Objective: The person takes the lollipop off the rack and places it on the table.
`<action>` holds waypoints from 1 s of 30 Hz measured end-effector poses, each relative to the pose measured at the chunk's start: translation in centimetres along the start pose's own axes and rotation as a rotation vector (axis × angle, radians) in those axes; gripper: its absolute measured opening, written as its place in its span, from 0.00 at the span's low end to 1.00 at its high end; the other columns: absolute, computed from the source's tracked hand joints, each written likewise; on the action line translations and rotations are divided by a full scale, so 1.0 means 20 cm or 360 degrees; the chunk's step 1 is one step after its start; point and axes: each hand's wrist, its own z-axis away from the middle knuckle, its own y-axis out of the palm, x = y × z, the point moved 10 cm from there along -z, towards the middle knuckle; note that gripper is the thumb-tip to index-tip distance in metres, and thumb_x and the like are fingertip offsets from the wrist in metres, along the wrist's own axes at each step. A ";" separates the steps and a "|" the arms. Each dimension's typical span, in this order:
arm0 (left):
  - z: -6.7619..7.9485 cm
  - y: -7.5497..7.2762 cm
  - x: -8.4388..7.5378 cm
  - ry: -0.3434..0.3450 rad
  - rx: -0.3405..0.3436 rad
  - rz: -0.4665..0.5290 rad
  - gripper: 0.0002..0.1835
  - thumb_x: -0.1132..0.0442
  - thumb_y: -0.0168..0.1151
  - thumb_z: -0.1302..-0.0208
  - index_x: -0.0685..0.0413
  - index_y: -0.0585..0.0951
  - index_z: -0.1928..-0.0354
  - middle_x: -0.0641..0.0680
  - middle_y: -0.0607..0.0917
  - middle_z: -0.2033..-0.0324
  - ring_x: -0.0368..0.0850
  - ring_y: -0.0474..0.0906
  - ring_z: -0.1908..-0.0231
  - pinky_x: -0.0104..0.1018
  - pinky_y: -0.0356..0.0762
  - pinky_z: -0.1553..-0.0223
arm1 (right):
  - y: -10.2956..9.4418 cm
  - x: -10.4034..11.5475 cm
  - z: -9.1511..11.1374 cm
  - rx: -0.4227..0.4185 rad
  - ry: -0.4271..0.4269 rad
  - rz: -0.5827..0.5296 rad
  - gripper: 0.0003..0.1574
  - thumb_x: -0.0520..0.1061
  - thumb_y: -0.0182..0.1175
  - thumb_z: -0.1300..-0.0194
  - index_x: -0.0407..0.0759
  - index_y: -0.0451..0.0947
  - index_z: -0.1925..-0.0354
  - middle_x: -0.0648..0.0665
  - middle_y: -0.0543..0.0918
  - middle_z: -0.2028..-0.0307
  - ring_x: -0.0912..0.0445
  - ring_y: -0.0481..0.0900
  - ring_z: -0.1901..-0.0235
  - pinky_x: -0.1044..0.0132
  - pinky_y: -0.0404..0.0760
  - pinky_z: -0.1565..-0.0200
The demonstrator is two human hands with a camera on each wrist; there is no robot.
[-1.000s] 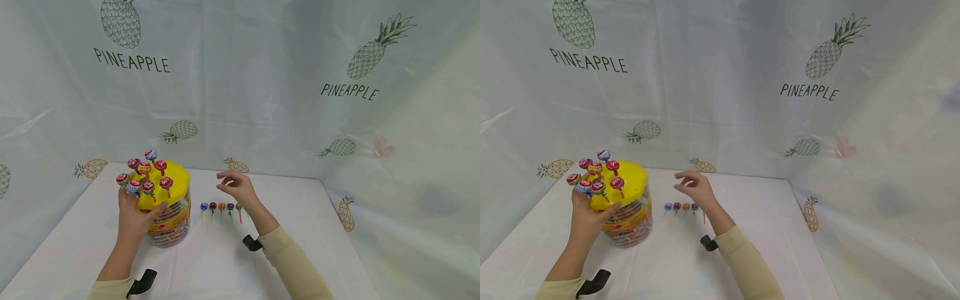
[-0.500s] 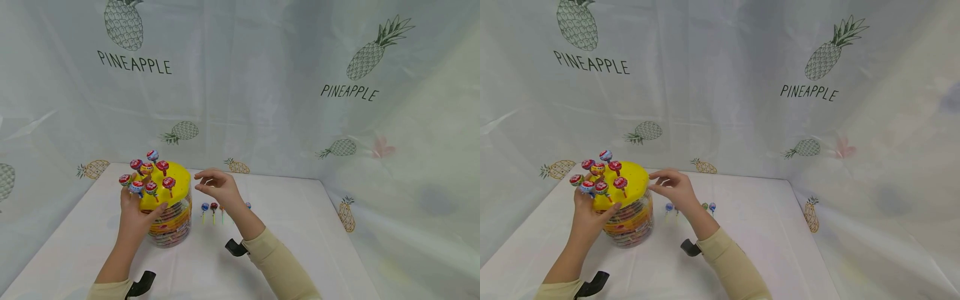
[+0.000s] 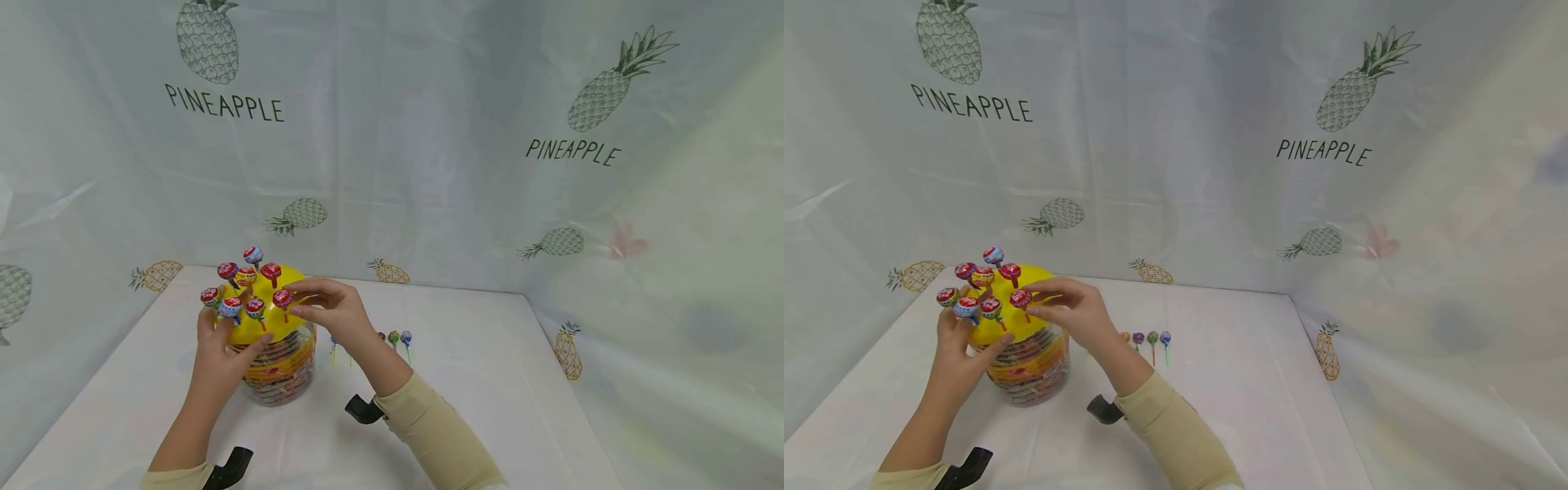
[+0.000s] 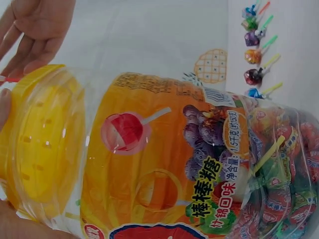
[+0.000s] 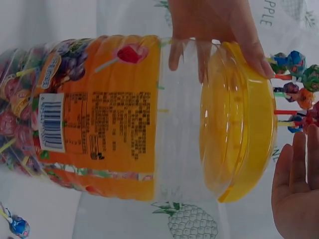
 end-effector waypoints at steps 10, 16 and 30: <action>0.03 0.01 -0.01 0.0002 -0.0052 0.0042 0.34 0.58 0.69 0.39 0.68 0.70 0.36 0.64 0.50 0.30 0.67 0.46 0.31 0.73 0.61 0.43 | 0.01 0.01 -0.01 -0.0039 -0.0046 0.0011 0.16 0.31 0.64 0.39 0.33 0.81 0.51 0.42 0.82 0.52 0.54 0.82 0.55 0.59 0.83 0.51; 0.03 0.00 -0.01 0.0003 -0.0078 0.0057 0.33 0.59 0.69 0.39 0.67 0.70 0.36 0.63 0.50 0.30 0.65 0.46 0.30 0.73 0.61 0.43 | -0.02 0.08 0.00 -0.0069 -0.0107 -0.0057 0.16 0.31 0.63 0.37 0.31 0.79 0.50 0.38 0.81 0.51 0.51 0.82 0.53 0.56 0.82 0.50; 0.03 -0.02 -0.03 0.0170 -0.0022 -0.0145 0.32 0.56 0.69 0.38 0.67 0.71 0.38 0.66 0.56 0.32 0.70 0.52 0.33 0.75 0.62 0.45 | -0.35 0.02 0.13 -0.0219 -0.0069 -0.0065 0.17 0.36 0.62 0.35 0.33 0.80 0.48 0.41 0.82 0.50 0.50 0.84 0.57 0.53 0.81 0.47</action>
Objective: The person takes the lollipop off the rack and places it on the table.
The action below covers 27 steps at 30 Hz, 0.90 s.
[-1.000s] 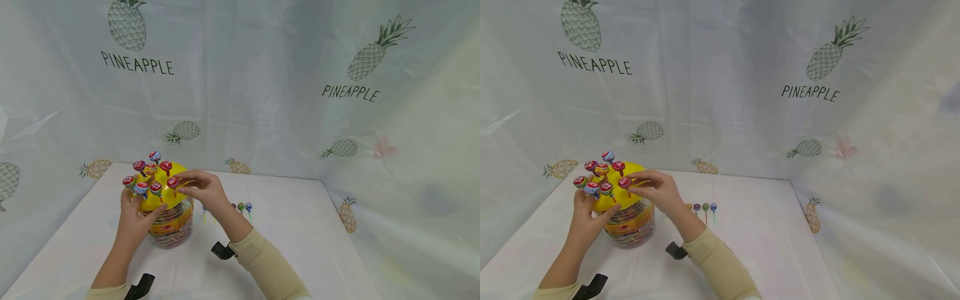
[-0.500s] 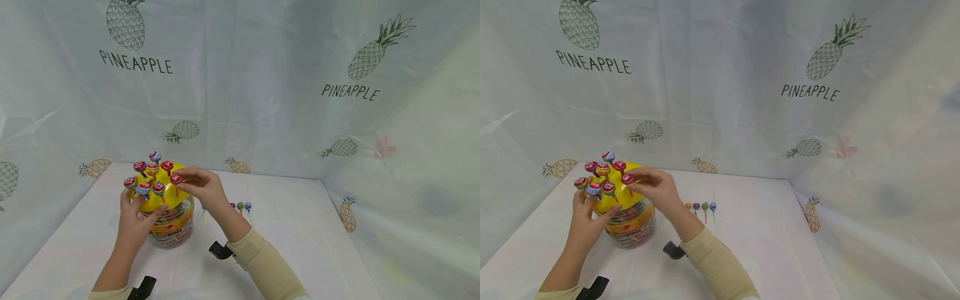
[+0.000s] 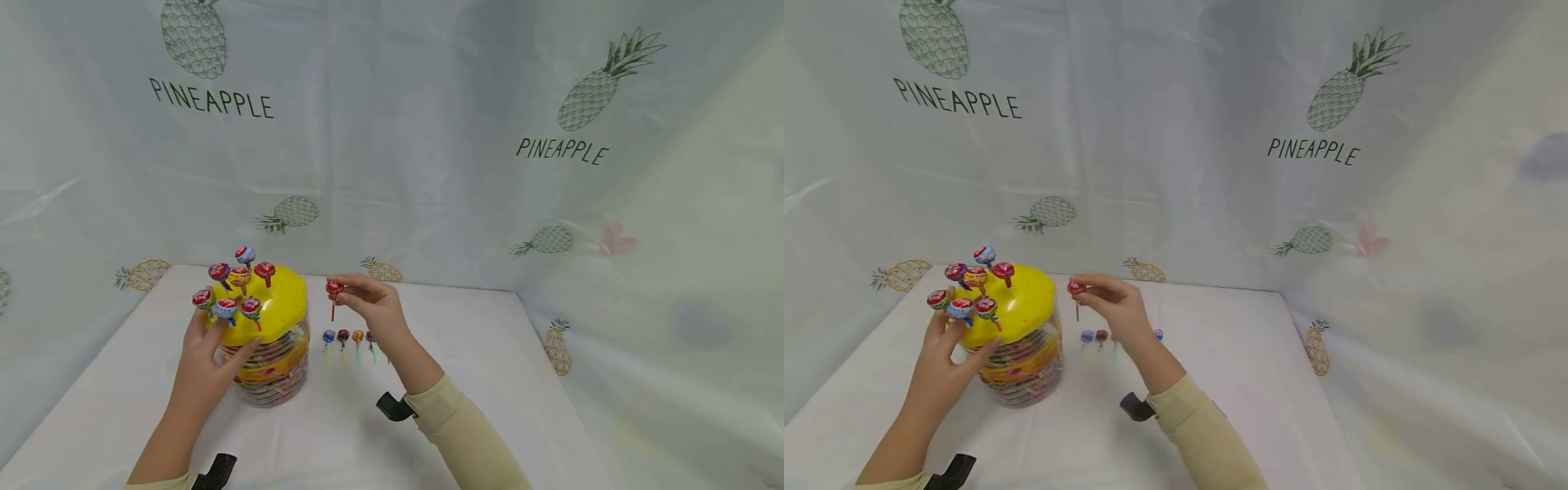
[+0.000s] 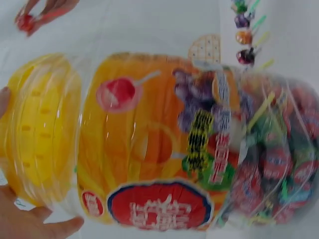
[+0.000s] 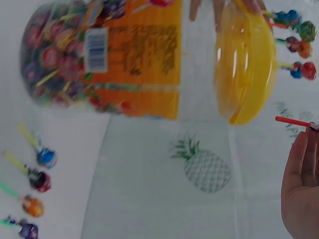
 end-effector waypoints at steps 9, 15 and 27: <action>0.00 -0.03 0.02 0.0123 0.0067 -0.0009 0.32 0.64 0.72 0.44 0.63 0.73 0.37 0.65 0.55 0.31 0.70 0.51 0.33 0.75 0.64 0.49 | -0.22 -0.11 0.08 -0.0061 0.0100 0.0068 0.17 0.38 0.61 0.33 0.31 0.80 0.48 0.40 0.83 0.50 0.49 0.84 0.57 0.47 0.81 0.49; 0.02 -0.09 0.00 0.0356 -0.0038 -0.0044 0.29 0.70 0.77 0.54 0.66 0.78 0.46 0.66 0.58 0.32 0.64 0.54 0.32 0.54 0.60 0.33 | -0.34 -0.22 0.13 -0.0102 0.0207 0.0135 0.16 0.37 0.60 0.32 0.32 0.80 0.48 0.40 0.84 0.51 0.49 0.84 0.57 0.50 0.81 0.48; 0.00 -0.20 0.09 0.0293 -0.0193 0.0289 0.31 0.83 0.72 0.59 0.68 0.75 0.48 0.41 0.67 0.36 0.34 0.58 0.35 0.15 0.57 0.40 | -0.59 -0.42 0.26 -0.0254 0.0439 0.0225 0.19 0.41 0.59 0.31 0.32 0.76 0.45 0.39 0.82 0.52 0.50 0.83 0.55 0.59 0.81 0.47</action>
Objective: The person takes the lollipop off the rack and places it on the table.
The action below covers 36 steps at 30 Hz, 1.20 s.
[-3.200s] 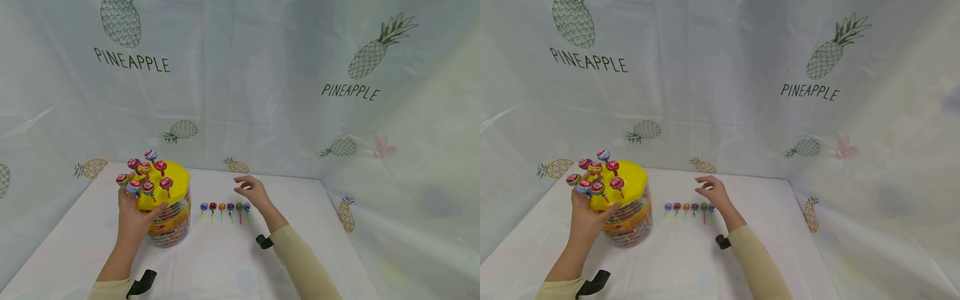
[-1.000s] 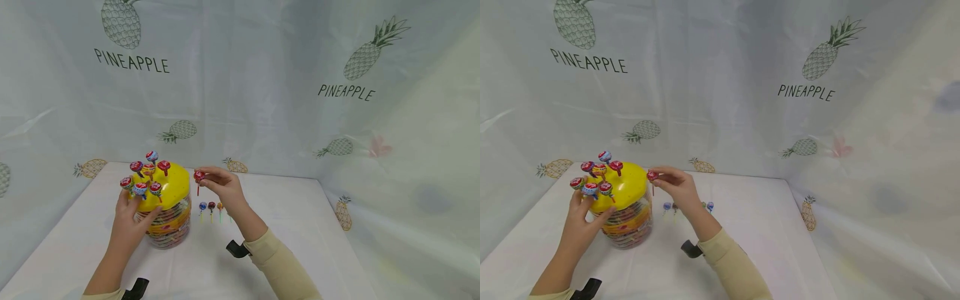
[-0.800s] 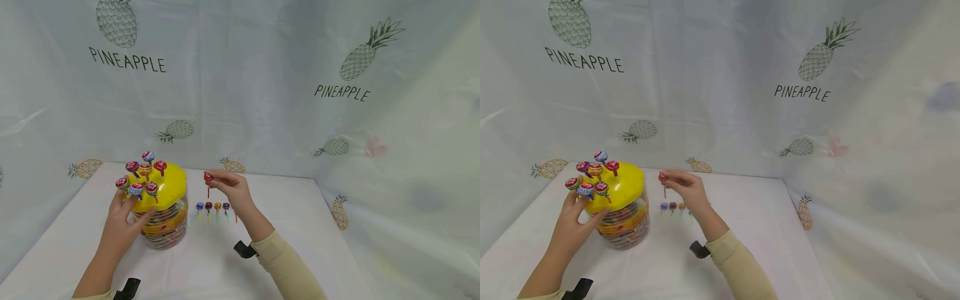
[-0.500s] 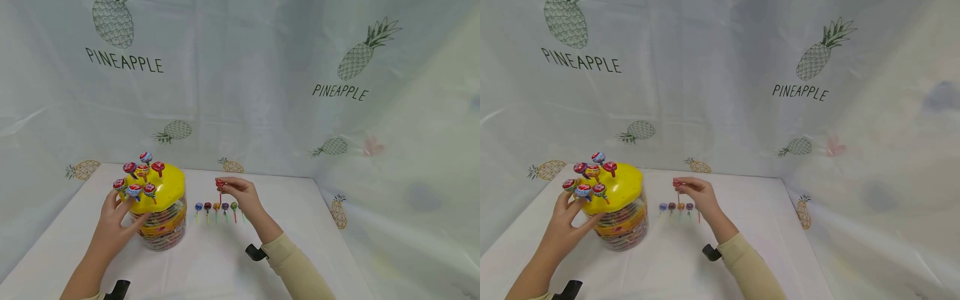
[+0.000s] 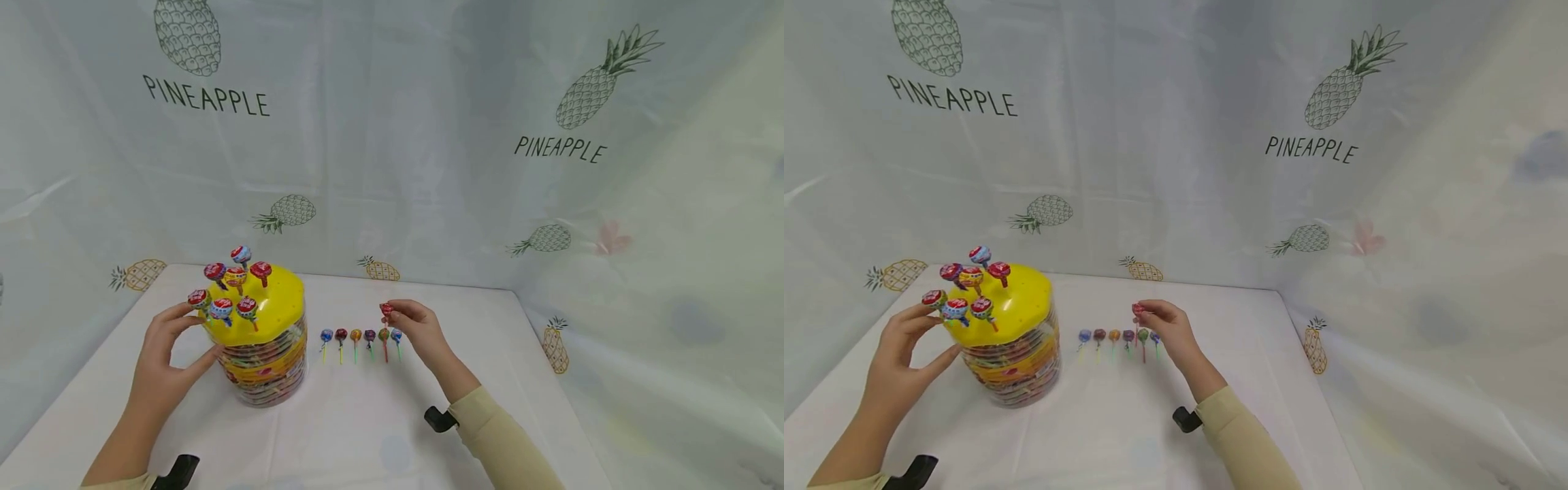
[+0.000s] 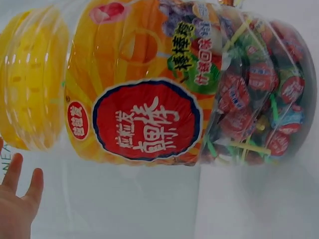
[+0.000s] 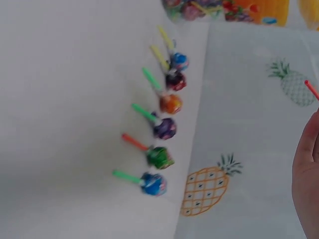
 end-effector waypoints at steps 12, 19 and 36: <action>-0.13 0.11 0.14 -0.0188 0.0338 0.0100 0.41 0.73 0.64 0.40 0.50 0.59 0.26 0.48 0.58 0.30 0.26 0.51 0.34 0.22 0.53 0.35 | -0.21 -0.22 0.04 -0.0104 0.0210 0.0087 0.21 0.34 0.64 0.37 0.35 0.79 0.45 0.39 0.83 0.50 0.51 0.82 0.53 0.62 0.81 0.48; -0.19 0.18 0.17 -0.0306 0.0558 0.0256 0.43 0.72 0.61 0.38 0.55 0.51 0.26 0.71 0.55 0.32 0.69 0.44 0.29 0.81 0.42 0.43 | -0.30 -0.28 0.07 -0.0162 0.0258 0.0145 0.22 0.32 0.65 0.39 0.33 0.78 0.45 0.39 0.83 0.51 0.51 0.83 0.54 0.63 0.81 0.50; -0.20 0.22 0.22 -0.0500 0.0789 0.0129 0.47 0.64 0.63 0.36 0.52 0.44 0.24 0.75 0.54 0.32 0.81 0.50 0.37 0.82 0.57 0.52 | -0.44 -0.43 0.06 -0.0242 0.0393 0.0269 0.23 0.26 0.61 0.40 0.30 0.78 0.45 0.37 0.82 0.51 0.52 0.85 0.60 0.59 0.84 0.54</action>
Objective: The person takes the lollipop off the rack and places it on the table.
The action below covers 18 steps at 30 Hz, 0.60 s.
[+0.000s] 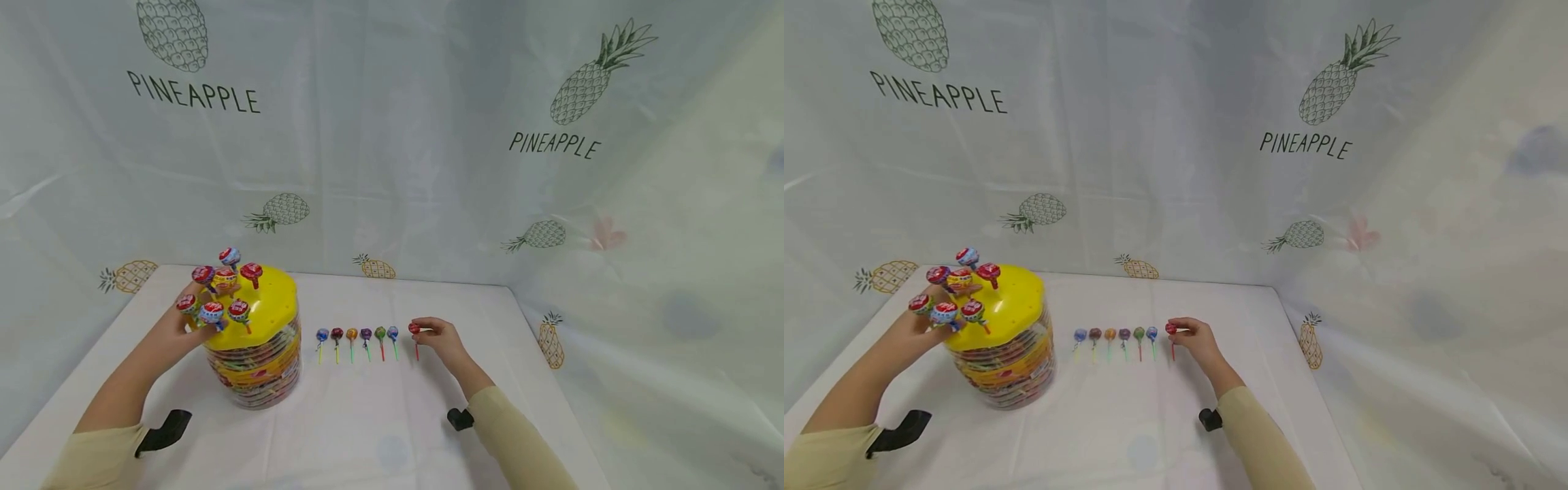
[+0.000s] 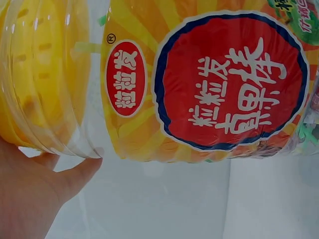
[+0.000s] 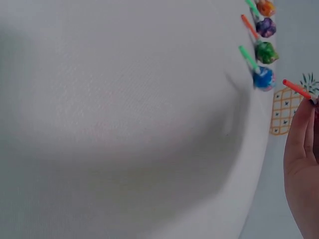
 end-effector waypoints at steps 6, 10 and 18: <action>0.05 -0.01 0.02 -0.0045 -0.0072 -0.0029 0.47 0.65 0.63 0.36 0.52 0.43 0.23 0.75 0.46 0.30 0.81 0.45 0.35 0.82 0.53 0.49 | 0.02 -0.06 -0.04 0.0026 0.0067 0.0113 0.23 0.30 0.62 0.39 0.33 0.78 0.45 0.39 0.82 0.50 0.52 0.83 0.58 0.59 0.83 0.51; 0.07 -0.02 0.01 -0.0058 -0.0136 -0.0011 0.48 0.68 0.62 0.36 0.51 0.43 0.23 0.74 0.44 0.30 0.79 0.43 0.33 0.81 0.50 0.47 | 0.03 -0.09 -0.07 0.0025 0.0124 0.0254 0.23 0.32 0.64 0.40 0.38 0.80 0.46 0.42 0.83 0.50 0.53 0.82 0.58 0.61 0.82 0.53; 0.12 -0.03 -0.02 -0.0099 -0.0301 -0.0095 0.46 0.69 0.62 0.37 0.56 0.46 0.24 0.74 0.47 0.31 0.76 0.44 0.34 0.76 0.62 0.49 | 0.03 -0.15 -0.12 0.0018 0.0180 0.0346 0.23 0.29 0.67 0.44 0.39 0.82 0.49 0.43 0.85 0.57 0.55 0.82 0.63 0.63 0.83 0.62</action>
